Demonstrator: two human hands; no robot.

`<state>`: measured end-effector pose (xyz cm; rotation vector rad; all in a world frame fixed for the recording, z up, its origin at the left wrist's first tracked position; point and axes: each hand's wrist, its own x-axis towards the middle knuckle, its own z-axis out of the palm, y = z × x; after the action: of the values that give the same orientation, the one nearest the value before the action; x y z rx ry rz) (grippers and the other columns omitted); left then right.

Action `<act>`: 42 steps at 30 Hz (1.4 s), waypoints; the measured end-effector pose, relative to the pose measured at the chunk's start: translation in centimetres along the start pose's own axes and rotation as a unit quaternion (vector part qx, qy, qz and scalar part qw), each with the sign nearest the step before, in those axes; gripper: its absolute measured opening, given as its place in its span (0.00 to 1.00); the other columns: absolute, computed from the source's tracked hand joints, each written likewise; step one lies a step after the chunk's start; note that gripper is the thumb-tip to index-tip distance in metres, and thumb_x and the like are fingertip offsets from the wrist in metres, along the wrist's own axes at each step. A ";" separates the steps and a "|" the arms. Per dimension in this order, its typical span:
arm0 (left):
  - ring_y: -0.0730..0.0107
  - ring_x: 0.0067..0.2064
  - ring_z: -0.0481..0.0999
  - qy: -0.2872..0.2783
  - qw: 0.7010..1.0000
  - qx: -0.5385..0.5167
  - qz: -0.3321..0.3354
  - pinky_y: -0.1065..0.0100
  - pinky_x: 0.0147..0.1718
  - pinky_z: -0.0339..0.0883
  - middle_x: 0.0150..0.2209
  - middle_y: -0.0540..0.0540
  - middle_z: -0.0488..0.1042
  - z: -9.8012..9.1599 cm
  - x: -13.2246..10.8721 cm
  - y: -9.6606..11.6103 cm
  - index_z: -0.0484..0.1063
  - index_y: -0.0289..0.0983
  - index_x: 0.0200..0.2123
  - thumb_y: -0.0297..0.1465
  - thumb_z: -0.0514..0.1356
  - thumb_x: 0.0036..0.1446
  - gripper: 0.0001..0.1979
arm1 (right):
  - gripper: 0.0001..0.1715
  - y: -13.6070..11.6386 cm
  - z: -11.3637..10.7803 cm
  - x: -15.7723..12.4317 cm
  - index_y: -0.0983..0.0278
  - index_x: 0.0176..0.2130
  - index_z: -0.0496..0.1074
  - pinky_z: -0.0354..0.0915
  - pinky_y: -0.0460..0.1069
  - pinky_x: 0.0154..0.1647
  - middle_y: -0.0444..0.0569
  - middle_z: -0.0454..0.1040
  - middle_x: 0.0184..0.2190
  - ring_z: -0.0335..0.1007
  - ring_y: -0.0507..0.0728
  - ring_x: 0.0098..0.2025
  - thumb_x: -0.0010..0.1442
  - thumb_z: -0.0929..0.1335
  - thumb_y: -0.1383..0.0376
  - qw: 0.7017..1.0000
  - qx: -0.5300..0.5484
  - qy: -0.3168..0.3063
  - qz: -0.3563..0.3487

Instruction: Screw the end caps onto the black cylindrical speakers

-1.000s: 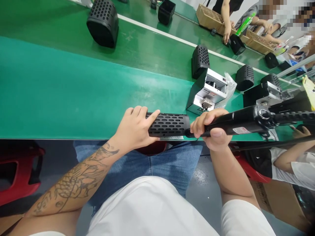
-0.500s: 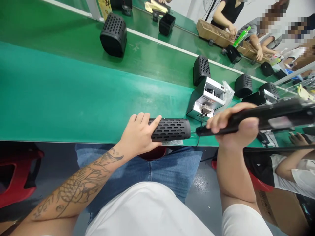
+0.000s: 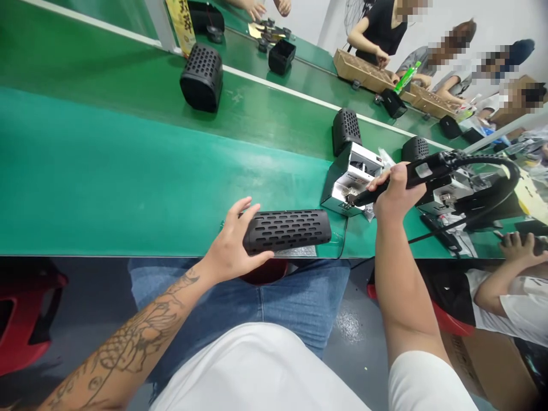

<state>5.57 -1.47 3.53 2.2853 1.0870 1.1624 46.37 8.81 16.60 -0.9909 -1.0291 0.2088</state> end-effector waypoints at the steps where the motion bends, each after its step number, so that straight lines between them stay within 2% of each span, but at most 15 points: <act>1: 0.19 0.90 0.70 -0.005 1.000 -0.024 -0.006 0.21 0.86 0.74 0.91 0.24 0.60 0.1 -0.4 -0.9 0.50 0.51 0.96 0.43 0.87 0.65 0.69 | 0.21 -1.0 0.0 -0.3 0.53 0.37 0.73 0.70 0.50 0.19 0.31 0.68 0.20 0.67 0.53 0.16 0.73 0.79 0.47 1.000 0.003 0.001 0.009; 4: 0.19 0.91 0.68 -0.018 0.997 -0.067 -0.019 0.21 0.88 0.70 0.91 0.24 0.61 0.6 -1.1 -2.9 0.46 0.49 0.97 0.42 0.90 0.61 0.76 | 0.17 -5.2 0.4 -1.5 0.56 0.38 0.77 0.73 0.50 0.20 0.33 0.73 0.20 0.69 0.53 0.16 0.70 0.80 0.51 0.999 0.040 0.009 0.029; 6: 0.21 0.91 0.70 -0.032 0.995 -0.088 -0.030 0.22 0.89 0.69 0.90 0.23 0.62 0.9 -1.5 -3.5 0.46 0.48 0.96 0.41 0.91 0.59 0.78 | 0.19 -8.1 0.6 -3.0 0.55 0.40 0.79 0.74 0.49 0.20 0.34 0.74 0.20 0.70 0.53 0.16 0.69 0.83 0.48 0.995 0.094 -0.020 0.032; 9: 0.25 0.90 0.72 -0.052 0.991 -0.114 -0.046 0.25 0.88 0.71 0.89 0.23 0.63 1.1 -1.7 -3.7 0.46 0.48 0.96 0.40 0.90 0.59 0.76 | 0.26 -11.7 1.1 -6.1 0.52 0.43 0.82 0.74 0.52 0.17 0.34 0.74 0.20 0.67 0.55 0.14 0.67 0.86 0.39 0.973 0.177 -0.143 0.037; 12: 0.25 0.91 0.71 -0.060 0.990 -0.119 -0.044 0.27 0.89 0.71 0.89 0.24 0.63 1.1 -1.6 -3.6 0.45 0.49 0.95 0.39 0.90 0.60 0.76 | 0.25 -13.6 2.0 -9.3 0.49 0.45 0.85 0.75 0.55 0.18 0.37 0.77 0.21 0.66 0.57 0.13 0.70 0.86 0.36 0.946 0.197 -0.251 0.057; 15: 0.25 0.91 0.70 -0.056 0.990 -0.119 -0.044 0.27 0.89 0.71 0.89 0.25 0.64 1.2 -1.6 -3.5 0.47 0.49 0.95 0.38 0.90 0.59 0.75 | 0.22 -13.8 3.4 -11.5 0.48 0.45 0.85 0.75 0.56 0.19 0.38 0.79 0.22 0.68 0.57 0.15 0.70 0.86 0.38 0.929 0.205 -0.299 0.071; 22: 0.28 0.90 0.73 -0.038 0.990 -0.131 -0.036 0.30 0.89 0.73 0.88 0.28 0.67 1.5 -1.4 -3.1 0.50 0.50 0.94 0.38 0.87 0.61 0.70 | 0.25 -12.4 5.8 -12.5 0.51 0.39 0.81 0.74 0.53 0.18 0.37 0.77 0.21 0.67 0.55 0.15 0.74 0.85 0.40 0.923 0.214 -0.313 0.062; 25: 0.30 0.88 0.75 -0.039 0.990 -0.131 -0.032 0.32 0.87 0.75 0.87 0.28 0.67 1.5 -1.3 -2.9 0.49 0.49 0.95 0.37 0.86 0.62 0.70 | 0.27 -12.3 6.0 -12.5 0.53 0.38 0.78 0.75 0.52 0.19 0.36 0.77 0.21 0.68 0.54 0.15 0.74 0.85 0.42 0.918 0.224 -0.318 0.076; 31: 0.31 0.85 0.78 -0.048 0.991 -0.110 -0.051 0.32 0.86 0.76 0.85 0.29 0.69 1.2 -1.0 -2.3 0.49 0.50 0.94 0.34 0.88 0.57 0.73 | 0.32 -12.4 5.9 -12.6 0.54 0.37 0.75 0.74 0.50 0.19 0.35 0.76 0.20 0.67 0.52 0.14 0.68 0.88 0.39 0.918 0.194 -0.322 0.128; 36: 0.31 0.84 0.79 -0.051 0.992 -0.100 -0.057 0.33 0.85 0.77 0.85 0.30 0.70 1.1 -0.9 -2.1 0.52 0.49 0.93 0.33 0.87 0.55 0.72 | 0.30 -12.2 6.2 -12.3 0.54 0.35 0.74 0.76 0.50 0.20 0.35 0.76 0.19 0.67 0.52 0.13 0.68 0.88 0.43 0.894 0.211 -0.375 0.123; 42: 0.31 0.83 0.80 -0.046 0.992 -0.101 -0.055 0.33 0.84 0.79 0.84 0.30 0.71 1.2 -0.8 -2.3 0.52 0.50 0.92 0.35 0.88 0.55 0.71 | 0.34 -11.7 5.9 -11.9 0.53 0.34 0.74 0.77 0.52 0.21 0.35 0.76 0.19 0.68 0.53 0.15 0.64 0.89 0.38 0.876 0.192 -0.413 0.160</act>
<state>5.10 -0.58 1.00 2.0760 0.9975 1.0613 31.92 -1.17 19.12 -0.6891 -1.5054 1.1475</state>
